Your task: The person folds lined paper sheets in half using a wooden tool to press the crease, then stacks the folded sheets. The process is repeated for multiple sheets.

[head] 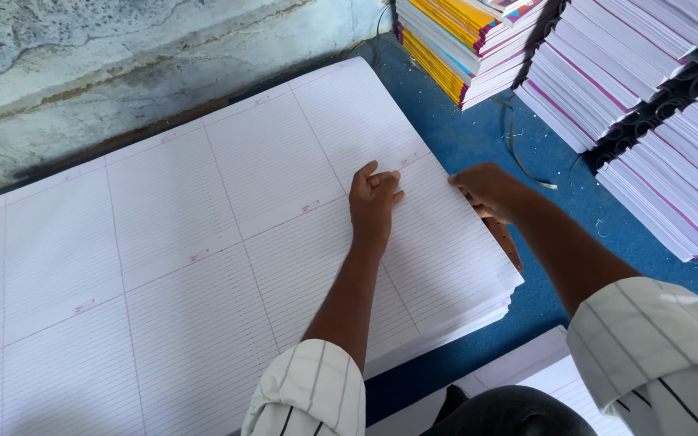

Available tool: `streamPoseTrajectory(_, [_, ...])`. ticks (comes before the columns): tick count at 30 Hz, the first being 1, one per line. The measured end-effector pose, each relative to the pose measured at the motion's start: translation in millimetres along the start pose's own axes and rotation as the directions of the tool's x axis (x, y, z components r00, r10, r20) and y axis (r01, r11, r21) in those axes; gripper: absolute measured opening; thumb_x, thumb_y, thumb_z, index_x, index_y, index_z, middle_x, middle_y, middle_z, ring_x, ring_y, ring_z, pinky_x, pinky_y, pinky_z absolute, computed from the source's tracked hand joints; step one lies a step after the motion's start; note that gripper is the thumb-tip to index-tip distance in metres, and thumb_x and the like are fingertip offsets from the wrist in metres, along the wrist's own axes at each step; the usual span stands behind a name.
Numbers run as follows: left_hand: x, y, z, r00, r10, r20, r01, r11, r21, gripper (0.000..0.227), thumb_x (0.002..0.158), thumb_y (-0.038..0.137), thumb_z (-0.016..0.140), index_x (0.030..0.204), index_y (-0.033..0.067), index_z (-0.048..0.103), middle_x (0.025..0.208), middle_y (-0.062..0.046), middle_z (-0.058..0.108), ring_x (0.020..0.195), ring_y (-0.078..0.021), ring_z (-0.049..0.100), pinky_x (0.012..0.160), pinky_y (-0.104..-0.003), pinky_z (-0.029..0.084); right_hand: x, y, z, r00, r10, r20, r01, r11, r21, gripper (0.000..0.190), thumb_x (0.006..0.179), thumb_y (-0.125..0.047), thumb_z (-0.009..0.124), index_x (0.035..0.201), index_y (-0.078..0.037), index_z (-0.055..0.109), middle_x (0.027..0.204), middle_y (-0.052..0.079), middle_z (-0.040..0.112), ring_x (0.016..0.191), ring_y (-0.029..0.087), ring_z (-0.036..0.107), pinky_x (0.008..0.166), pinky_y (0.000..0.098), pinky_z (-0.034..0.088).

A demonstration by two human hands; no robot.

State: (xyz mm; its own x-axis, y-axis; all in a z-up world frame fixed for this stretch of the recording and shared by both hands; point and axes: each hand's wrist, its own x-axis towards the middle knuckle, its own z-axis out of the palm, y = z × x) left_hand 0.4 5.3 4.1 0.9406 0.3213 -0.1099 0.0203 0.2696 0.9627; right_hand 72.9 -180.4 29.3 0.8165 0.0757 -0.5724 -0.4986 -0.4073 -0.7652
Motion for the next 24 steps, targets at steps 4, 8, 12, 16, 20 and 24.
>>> streamPoseTrajectory(4, [2.7, -4.9, -1.2, 1.000, -0.002, 0.000, 0.002, 1.000, 0.001, 0.056, 0.093, 0.022, 0.062, 0.138, -0.0093, 0.049, 0.122, -0.020, 0.065, 0.111, -0.0238, 0.068, 0.095, -0.036, 0.062, 1.0, -0.8, -3.8, 0.997, 0.043, -0.058, -0.048, 0.996, -0.073, 0.037, 0.091, -0.021, 0.072, 0.117, 0.006, 0.068, 0.116, 0.025, 0.074, 0.101, 0.033, 0.076, 0.089, 0.0461, 0.063])
streamPoseTrajectory(8, [5.5, -9.1, -0.8, 0.999, -0.038, -0.017, 0.038, 0.999, 0.022, 0.053, 0.092, 0.024, 0.064, 0.131, -0.0106, 0.057, 0.119, -0.020, 0.066, 0.108, -0.0233, 0.068, 0.095, -0.034, 0.061, -5.5, -10.3, -0.5, 0.993, -0.052, -0.105, 0.031, 0.981, -0.189, 0.034, 0.086, -0.022, 0.079, 0.109, 0.002, 0.073, 0.110, 0.022, 0.074, 0.096, 0.030, 0.075, 0.087, 0.0454, 0.063])
streamPoseTrajectory(12, [4.8, -3.8, -3.1, 0.999, -0.037, 0.017, 0.035, 0.995, 0.090, 0.043, 0.094, 0.027, 0.064, 0.121, -0.0052, 0.065, 0.106, -0.017, 0.069, 0.096, -0.0195, 0.067, 0.088, -0.032, 0.058, -15.0, -31.8, 6.7, 0.977, -0.172, -0.123, 0.103, 0.896, -0.433, 0.030, 0.089, -0.027, 0.078, 0.101, 0.000, 0.076, 0.100, 0.023, 0.076, 0.085, 0.031, 0.072, 0.077, 0.0440, 0.060])
streamPoseTrajectory(16, [-2.9, 18.5, -3.2, 0.999, 0.034, -0.012, -0.032, 0.985, 0.170, 0.031, 0.093, 0.028, 0.062, 0.101, 0.0009, 0.072, 0.085, -0.012, 0.073, 0.072, -0.0165, 0.069, 0.061, -0.032, 0.056, -28.1, -53.6, 23.1, 0.911, -0.412, -0.022, 0.299, 0.696, -0.653, 0.028, 0.085, -0.029, 0.077, 0.093, -0.003, 0.079, 0.092, 0.016, 0.077, 0.078, 0.025, 0.071, 0.070, 0.0389, 0.056])
streamPoseTrajectory(20, [-12.9, 58.5, -0.2, 0.992, -0.036, -0.122, 0.060, 0.978, 0.201, 0.033, 0.092, 0.035, 0.069, 0.080, 0.0035, 0.067, 0.074, -0.009, 0.071, 0.057, -0.0151, 0.070, 0.046, -0.029, 0.058, -54.3, -65.7, 48.0, 0.793, -0.607, 0.051, 0.427, 0.496, -0.756, 0.021, 0.083, -0.026, 0.074, 0.086, -0.005, 0.079, 0.086, 0.014, 0.077, 0.075, 0.027, 0.071, 0.072, 0.0410, 0.057])
streamPoseTrajectory(24, [-22.9, 90.1, -14.5, 0.989, -0.005, -0.147, 0.053, 0.945, 0.322, 0.026, 0.084, 0.025, 0.076, 0.072, 0.0047, 0.064, 0.068, -0.008, 0.071, 0.055, -0.0147, 0.071, 0.045, -0.028, 0.060, -81.8, -79.1, 77.0, 0.781, -0.620, 0.081, 0.406, 0.404, -0.820, 0.026, 0.088, -0.027, 0.071, 0.080, -0.004, 0.077, 0.080, 0.017, 0.075, 0.072, 0.032, 0.071, 0.070, 0.0428, 0.057])
